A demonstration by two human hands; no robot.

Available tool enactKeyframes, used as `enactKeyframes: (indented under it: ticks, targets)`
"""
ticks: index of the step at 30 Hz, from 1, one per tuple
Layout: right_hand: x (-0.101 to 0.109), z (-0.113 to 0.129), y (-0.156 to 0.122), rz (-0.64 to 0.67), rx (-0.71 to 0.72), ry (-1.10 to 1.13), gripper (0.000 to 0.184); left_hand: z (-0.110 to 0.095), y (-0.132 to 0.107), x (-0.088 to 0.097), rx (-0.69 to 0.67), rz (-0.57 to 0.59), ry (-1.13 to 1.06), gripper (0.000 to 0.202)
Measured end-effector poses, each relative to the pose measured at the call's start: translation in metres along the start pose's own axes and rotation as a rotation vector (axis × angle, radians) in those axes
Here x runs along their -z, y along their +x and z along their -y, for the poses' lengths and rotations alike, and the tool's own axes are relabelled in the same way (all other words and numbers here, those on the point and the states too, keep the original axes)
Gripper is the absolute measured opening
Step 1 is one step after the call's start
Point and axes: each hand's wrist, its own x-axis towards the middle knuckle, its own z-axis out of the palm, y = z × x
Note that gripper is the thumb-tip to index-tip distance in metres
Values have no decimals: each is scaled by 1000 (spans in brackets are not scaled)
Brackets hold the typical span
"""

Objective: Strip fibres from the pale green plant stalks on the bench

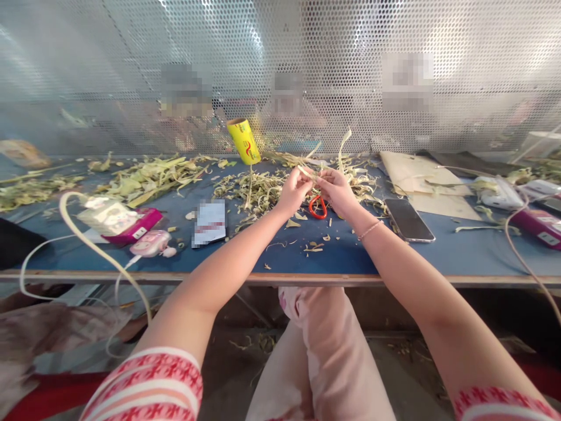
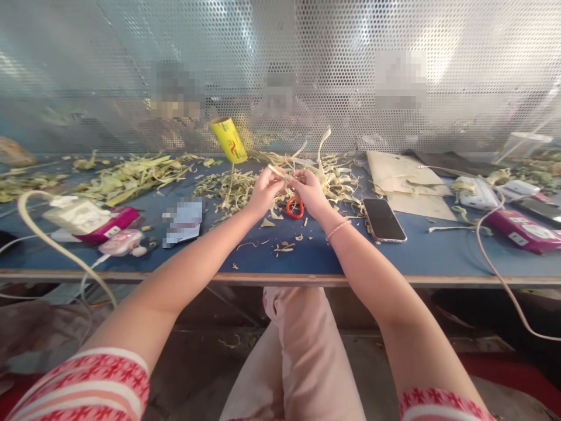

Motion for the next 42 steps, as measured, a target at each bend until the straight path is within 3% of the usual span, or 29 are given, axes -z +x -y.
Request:
enactKeyframes:
  ticks: [4,8,15,27,35,42]
  targets:
    - [-1,9,-5,32,-45,82,18,-3,-1,2,5,46,-26,31]
    - [-2,13,-8,52,-35,104,19,-3,0,4,24,51,-29,36]
    - [-2,9,-7,62,31,89,25,1,4,7,57,51,-37,30]
    - [11,-6,6,82,170,-120,23,1,1,1,188,-30,-179,20]
    - [11,-6,6,127,187,-122,20,1,2,-1,248,-66,-300,21]
    - [12,-5,6,135,146,-95,23,-7,-1,-8,359,-71,-574,12]
